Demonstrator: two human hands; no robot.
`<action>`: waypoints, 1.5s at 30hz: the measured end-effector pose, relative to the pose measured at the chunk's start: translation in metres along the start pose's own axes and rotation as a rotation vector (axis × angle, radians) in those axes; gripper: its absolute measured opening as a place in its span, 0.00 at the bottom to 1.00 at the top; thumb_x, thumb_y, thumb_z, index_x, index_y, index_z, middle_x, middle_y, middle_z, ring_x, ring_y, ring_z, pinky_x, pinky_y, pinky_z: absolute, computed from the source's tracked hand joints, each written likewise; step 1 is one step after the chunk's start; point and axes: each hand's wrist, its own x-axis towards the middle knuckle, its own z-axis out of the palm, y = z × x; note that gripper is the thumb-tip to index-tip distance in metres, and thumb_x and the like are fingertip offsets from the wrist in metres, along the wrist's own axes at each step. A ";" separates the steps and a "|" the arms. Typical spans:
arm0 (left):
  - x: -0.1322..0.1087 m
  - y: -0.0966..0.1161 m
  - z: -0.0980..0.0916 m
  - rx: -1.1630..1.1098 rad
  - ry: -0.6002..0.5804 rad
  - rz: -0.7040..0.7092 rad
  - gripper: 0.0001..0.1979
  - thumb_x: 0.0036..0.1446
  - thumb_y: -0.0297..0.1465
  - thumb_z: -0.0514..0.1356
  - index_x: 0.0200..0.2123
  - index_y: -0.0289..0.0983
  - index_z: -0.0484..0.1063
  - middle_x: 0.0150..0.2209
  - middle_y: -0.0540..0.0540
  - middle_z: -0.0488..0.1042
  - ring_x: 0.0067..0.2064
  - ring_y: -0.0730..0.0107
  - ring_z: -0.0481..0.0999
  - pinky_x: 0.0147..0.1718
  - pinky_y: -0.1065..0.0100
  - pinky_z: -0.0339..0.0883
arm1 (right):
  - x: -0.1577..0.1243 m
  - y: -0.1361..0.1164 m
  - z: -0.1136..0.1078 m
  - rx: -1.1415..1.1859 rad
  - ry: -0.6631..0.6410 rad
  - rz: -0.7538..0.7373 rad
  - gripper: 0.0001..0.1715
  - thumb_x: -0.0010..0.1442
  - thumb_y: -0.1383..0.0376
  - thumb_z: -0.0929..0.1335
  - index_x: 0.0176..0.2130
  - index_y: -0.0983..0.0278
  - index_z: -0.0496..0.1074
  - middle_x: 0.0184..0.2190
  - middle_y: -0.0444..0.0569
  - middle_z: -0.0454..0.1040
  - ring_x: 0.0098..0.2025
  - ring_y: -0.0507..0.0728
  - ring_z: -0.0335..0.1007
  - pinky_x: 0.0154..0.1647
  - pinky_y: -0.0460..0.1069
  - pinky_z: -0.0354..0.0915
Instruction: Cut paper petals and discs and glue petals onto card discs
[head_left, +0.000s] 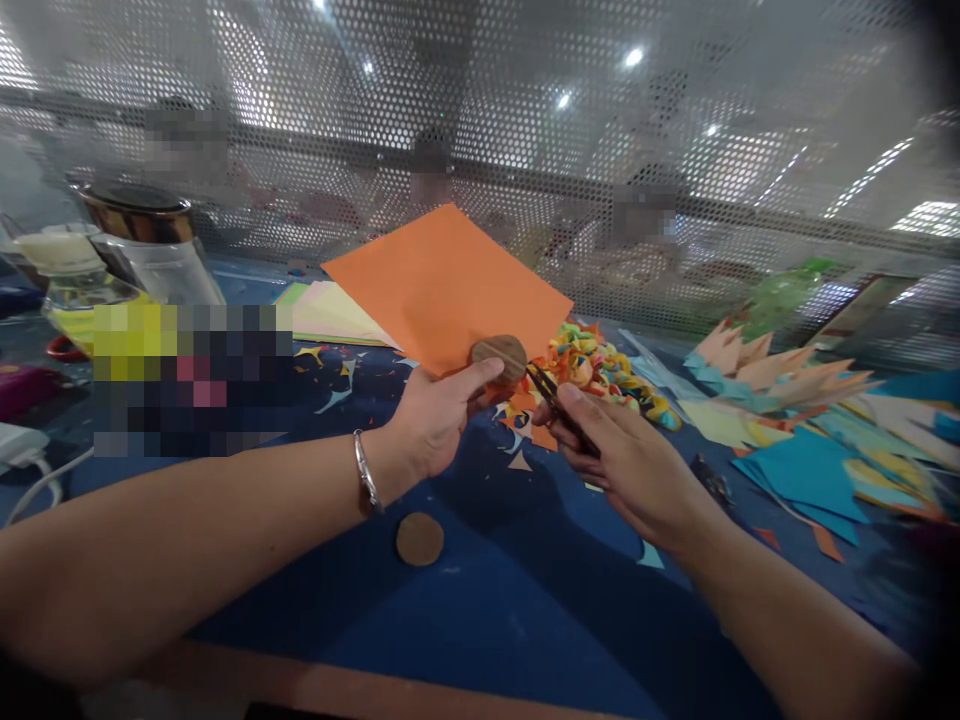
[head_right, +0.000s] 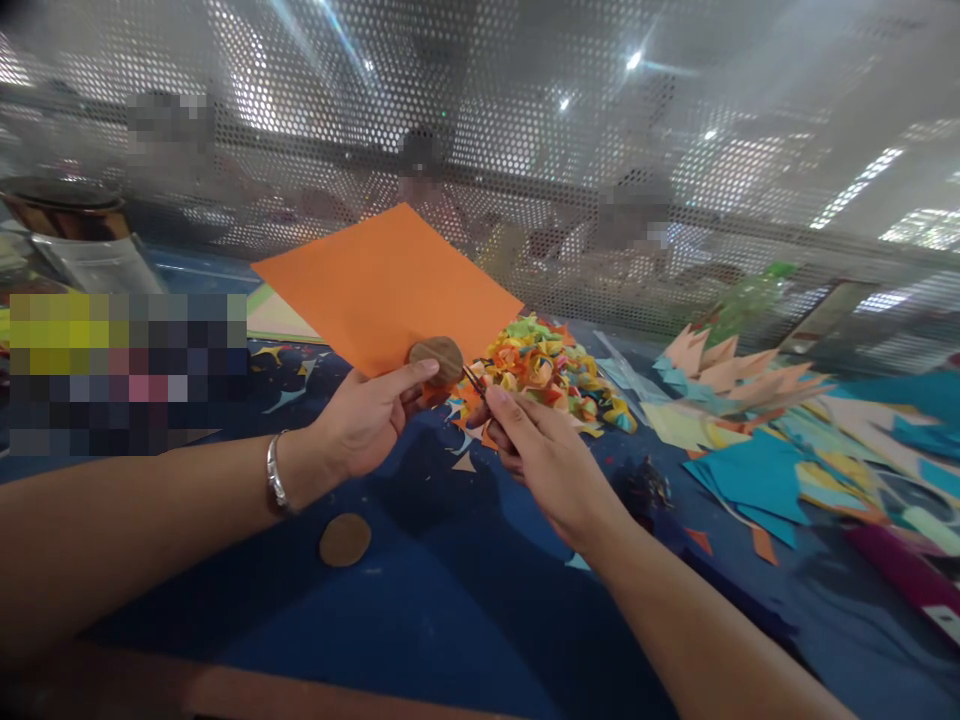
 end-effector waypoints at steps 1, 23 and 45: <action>0.000 0.001 0.001 0.002 0.007 0.003 0.09 0.51 0.22 0.68 0.38 0.37 0.80 0.39 0.47 0.83 0.38 0.68 0.82 0.43 0.62 0.75 | 0.000 0.000 0.000 0.008 -0.013 0.006 0.31 0.59 0.37 0.68 0.33 0.63 0.72 0.22 0.37 0.53 0.18 0.46 0.41 0.17 0.45 0.40; -0.012 0.004 0.006 -0.022 -0.063 -0.174 0.11 0.50 0.23 0.71 0.39 0.36 0.81 0.40 0.46 0.84 0.39 0.68 0.82 0.44 0.63 0.74 | -0.004 -0.006 0.008 0.246 0.016 0.038 0.33 0.51 0.37 0.75 0.30 0.64 0.70 0.19 0.36 0.56 0.16 0.43 0.45 0.15 0.42 0.38; -0.012 -0.002 0.004 -0.047 -0.133 -0.145 0.11 0.50 0.25 0.71 0.39 0.38 0.82 0.43 0.46 0.83 0.41 0.68 0.82 0.43 0.64 0.76 | -0.003 -0.005 0.010 0.280 0.089 0.035 0.35 0.44 0.37 0.78 0.26 0.63 0.69 0.17 0.37 0.56 0.17 0.43 0.45 0.16 0.43 0.40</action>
